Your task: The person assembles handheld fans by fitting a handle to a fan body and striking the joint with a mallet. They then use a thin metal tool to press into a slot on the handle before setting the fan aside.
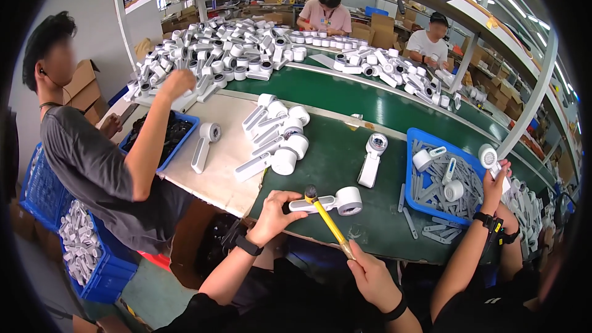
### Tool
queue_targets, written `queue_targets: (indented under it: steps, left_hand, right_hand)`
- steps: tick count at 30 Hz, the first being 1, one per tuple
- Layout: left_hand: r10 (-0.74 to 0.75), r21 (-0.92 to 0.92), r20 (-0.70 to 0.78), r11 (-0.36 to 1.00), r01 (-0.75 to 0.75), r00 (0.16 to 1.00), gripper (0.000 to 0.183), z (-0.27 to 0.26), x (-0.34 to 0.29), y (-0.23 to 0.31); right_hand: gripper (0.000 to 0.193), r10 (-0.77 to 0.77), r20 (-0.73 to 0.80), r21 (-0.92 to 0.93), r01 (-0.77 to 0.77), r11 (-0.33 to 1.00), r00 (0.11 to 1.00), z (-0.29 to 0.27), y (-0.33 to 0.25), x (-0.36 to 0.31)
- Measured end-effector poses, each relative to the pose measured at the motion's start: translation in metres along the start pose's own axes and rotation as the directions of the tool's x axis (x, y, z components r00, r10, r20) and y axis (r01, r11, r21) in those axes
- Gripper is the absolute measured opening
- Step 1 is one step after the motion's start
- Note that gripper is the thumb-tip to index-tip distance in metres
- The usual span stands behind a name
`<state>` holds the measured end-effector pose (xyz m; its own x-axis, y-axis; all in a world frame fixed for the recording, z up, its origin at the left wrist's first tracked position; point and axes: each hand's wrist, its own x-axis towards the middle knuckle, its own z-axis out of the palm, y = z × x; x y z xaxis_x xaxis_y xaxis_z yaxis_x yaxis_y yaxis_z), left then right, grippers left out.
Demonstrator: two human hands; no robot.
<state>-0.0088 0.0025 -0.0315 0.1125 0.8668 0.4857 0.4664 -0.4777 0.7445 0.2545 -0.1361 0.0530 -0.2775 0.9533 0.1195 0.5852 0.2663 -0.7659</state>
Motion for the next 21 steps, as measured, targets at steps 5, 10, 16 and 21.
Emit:
queue_targets:
  steps: [5, 10, 16, 21]
  left_hand:
    - [-0.06, 0.022, 0.004, 0.998, 0.06, 0.998, 0.033, -0.008, -0.006, 0.003]
    - [-0.131, -0.012, 0.053, 0.991, 0.132, 0.99, 0.027, -0.012, -0.007, 0.002]
    - [-0.075, 0.089, -0.001, 0.993, 0.075, 0.997, 0.032, -0.012, -0.006, 0.006]
    - [-0.025, 0.08, 0.001, 0.996, 0.025, 1.0, 0.034, -0.01, -0.007, 0.003]
  right_hand:
    - [0.047, 0.02, -0.056, 0.094, -0.014, 0.995, 0.998, 0.011, -0.01, -0.003]
    - [0.051, -0.097, -0.011, 0.041, 0.097, 0.994, 0.995, 0.009, -0.022, 0.0]
    - [0.05, -0.26, 0.0, -0.054, 0.26, 0.964, 0.966, 0.017, -0.008, 0.014]
    - [0.05, -0.123, -0.096, 0.071, 0.13, 0.989, 0.988, 0.016, -0.018, -0.001]
